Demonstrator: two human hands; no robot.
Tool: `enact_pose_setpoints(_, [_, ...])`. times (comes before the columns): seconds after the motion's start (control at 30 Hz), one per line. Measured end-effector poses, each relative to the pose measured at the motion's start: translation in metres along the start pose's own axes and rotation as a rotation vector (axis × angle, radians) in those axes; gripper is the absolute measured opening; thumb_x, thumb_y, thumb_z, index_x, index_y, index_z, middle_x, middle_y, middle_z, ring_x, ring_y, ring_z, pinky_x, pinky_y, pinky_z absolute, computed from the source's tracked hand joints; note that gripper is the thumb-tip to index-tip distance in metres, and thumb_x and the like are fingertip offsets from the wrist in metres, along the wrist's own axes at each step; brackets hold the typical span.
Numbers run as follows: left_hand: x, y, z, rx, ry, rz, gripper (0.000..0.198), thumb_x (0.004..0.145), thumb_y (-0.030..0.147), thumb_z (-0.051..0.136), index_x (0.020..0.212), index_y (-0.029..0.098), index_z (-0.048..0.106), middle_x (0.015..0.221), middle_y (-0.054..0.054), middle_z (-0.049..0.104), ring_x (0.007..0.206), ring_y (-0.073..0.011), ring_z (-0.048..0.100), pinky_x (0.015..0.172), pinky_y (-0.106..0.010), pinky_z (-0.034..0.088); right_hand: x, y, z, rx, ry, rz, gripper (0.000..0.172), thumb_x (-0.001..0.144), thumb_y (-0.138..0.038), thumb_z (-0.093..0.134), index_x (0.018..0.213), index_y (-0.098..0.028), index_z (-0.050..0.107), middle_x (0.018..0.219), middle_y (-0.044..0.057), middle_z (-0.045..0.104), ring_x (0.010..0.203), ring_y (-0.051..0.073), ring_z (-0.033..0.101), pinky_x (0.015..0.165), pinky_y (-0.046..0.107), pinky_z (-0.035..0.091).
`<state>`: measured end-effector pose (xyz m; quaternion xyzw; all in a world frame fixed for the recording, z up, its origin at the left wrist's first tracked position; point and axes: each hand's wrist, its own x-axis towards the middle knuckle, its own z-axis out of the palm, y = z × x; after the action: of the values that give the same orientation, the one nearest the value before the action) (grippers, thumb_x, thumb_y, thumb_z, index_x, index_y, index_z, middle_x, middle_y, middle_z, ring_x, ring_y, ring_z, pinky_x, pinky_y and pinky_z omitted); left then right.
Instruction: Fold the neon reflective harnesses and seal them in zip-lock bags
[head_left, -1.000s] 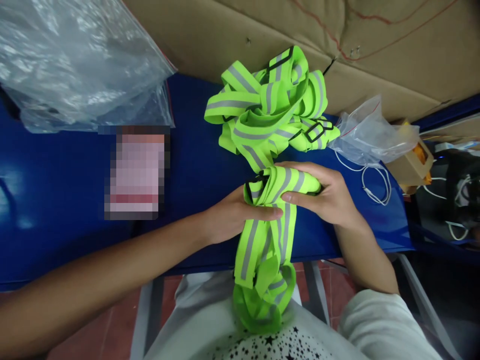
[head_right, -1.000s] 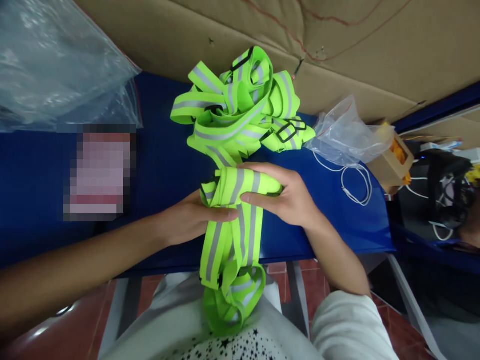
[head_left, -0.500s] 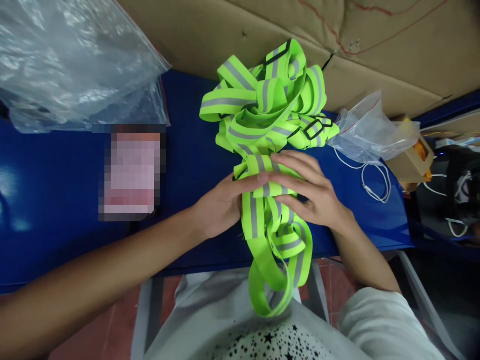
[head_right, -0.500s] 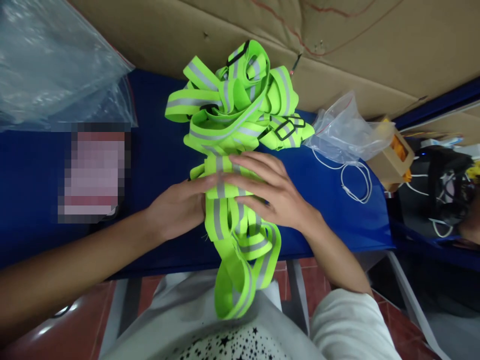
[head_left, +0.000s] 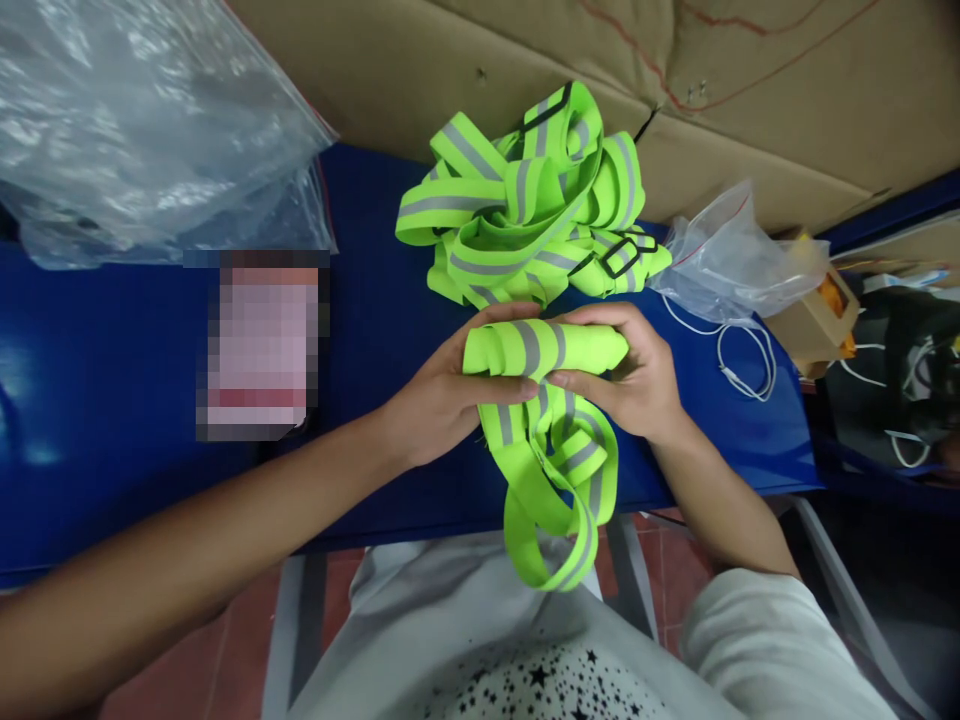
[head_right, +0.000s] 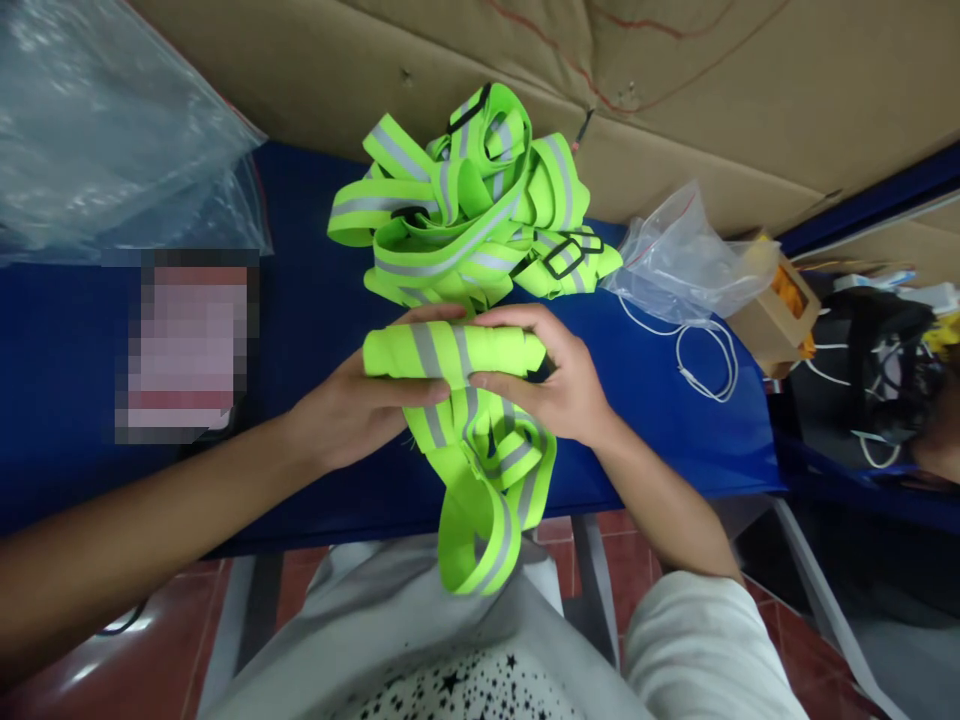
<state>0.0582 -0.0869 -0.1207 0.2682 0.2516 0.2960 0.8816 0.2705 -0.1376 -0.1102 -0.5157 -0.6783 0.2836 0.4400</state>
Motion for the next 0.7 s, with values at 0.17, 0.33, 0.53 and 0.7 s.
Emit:
enact_pose_setpoints(0.17, [-0.003,-0.003,0.000,-0.062,-0.058,-0.018,0.075,0.067,0.027,0.097,0.133,0.032,0.063,0.119,0.000,0.072,0.110,-0.0216,0.067,0.093,-0.031,0.052,-0.006,-0.005,0.013,0.089,0.131,-0.072,0.041,0.082,-0.026,0.087,0.117,-0.030,0.067,0.117,0.001,0.077,0.112,0.023,0.074,0.096,0.039,0.062])
enact_pose_setpoints(0.33, [0.000,0.001,-0.008,-0.080,-0.208,-0.057,0.094,0.060,0.069,0.092,0.140,0.032,0.061,0.118,-0.003,0.074,0.111,-0.0278,0.069,0.093,-0.034,0.054,-0.006,-0.004,0.014,0.048,0.124,-0.257,0.032,0.090,-0.025,0.077,0.120,-0.032,0.067,0.116,0.002,0.077,0.108,0.023,0.075,0.089,0.041,0.065])
enact_pose_setpoints(0.53, [0.000,0.006,-0.007,-0.100,-0.076,-0.205,0.073,0.067,0.029,0.095,0.134,0.030,0.066,0.109,-0.002,0.076,0.092,-0.0224,0.074,0.082,-0.031,0.057,0.002,-0.002,0.001,-0.073,-0.104,-0.395,0.019,0.093,-0.023,0.068,0.108,-0.033,0.072,0.119,0.002,0.074,0.129,0.028,0.065,0.111,0.053,0.053])
enact_pose_setpoints(0.7, [0.005,0.011,-0.005,-0.010,0.058,-0.135,0.060,0.063,0.007,0.091,0.116,0.028,0.071,0.105,0.002,0.075,0.085,-0.0190,0.072,0.073,-0.028,0.059,0.009,0.000,-0.018,-0.083,-0.403,-0.126,0.040,0.091,-0.042,0.071,0.128,-0.031,0.062,0.155,0.007,0.047,0.152,0.030,0.040,0.124,0.054,0.040])
